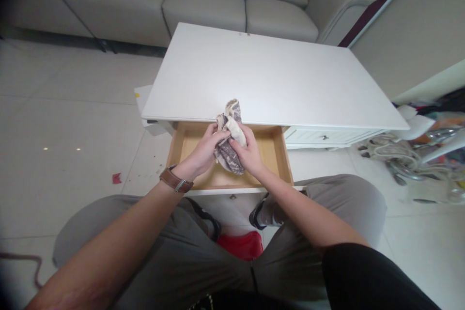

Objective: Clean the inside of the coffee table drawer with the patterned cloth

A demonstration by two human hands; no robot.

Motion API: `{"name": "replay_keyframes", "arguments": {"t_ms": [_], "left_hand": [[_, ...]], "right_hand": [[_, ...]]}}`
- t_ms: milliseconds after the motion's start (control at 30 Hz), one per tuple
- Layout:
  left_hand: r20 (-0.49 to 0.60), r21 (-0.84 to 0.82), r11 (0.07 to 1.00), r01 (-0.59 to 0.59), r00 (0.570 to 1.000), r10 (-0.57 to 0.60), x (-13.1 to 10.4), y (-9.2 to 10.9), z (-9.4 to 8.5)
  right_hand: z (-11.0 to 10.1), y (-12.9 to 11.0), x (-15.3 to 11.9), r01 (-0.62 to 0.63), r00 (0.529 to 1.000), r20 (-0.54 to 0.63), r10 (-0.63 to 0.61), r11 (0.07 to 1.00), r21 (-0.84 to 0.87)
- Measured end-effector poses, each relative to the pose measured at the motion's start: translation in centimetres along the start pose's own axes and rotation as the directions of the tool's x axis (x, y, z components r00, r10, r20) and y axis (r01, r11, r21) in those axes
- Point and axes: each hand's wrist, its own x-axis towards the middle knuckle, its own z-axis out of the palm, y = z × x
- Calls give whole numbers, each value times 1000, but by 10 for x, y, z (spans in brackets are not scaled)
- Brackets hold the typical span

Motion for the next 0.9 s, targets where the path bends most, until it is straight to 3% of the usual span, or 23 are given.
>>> {"name": "replay_keyframes", "arguments": {"t_ms": [100,200,400,533,633,700,800,900], "left_hand": [[-24,68,996,-55,998,57,0,0,-1],[-93,165,978,-128,985,144,4,-3,-6],[-61,239,965,-111,990,129,6,0,-10],[-89,127,991,-43,995,54,4,3,-7],[2,101,995,-15,1000,15,7,-2,-9],[10,155,987,-44,999,43,10,-10,-13],[-64,248,963,-106,990,125,15,-22,-19],[-90,289,946,-148,979,181,15,-25,-19]], "right_hand": [[-4,-2,5,-34,998,-47,36,998,58],[-4,-2,7,-90,988,-106,117,969,228],[5,-10,-1,-229,950,-54,307,804,549],[4,-7,-8,-217,953,-73,295,829,515],[0,1,-13,-190,969,-59,239,877,440],[-2,4,-15,-155,983,-24,183,889,430],[-1,4,-15,-108,992,-10,125,890,443],[4,4,-12,-148,976,-71,206,864,481]]}}
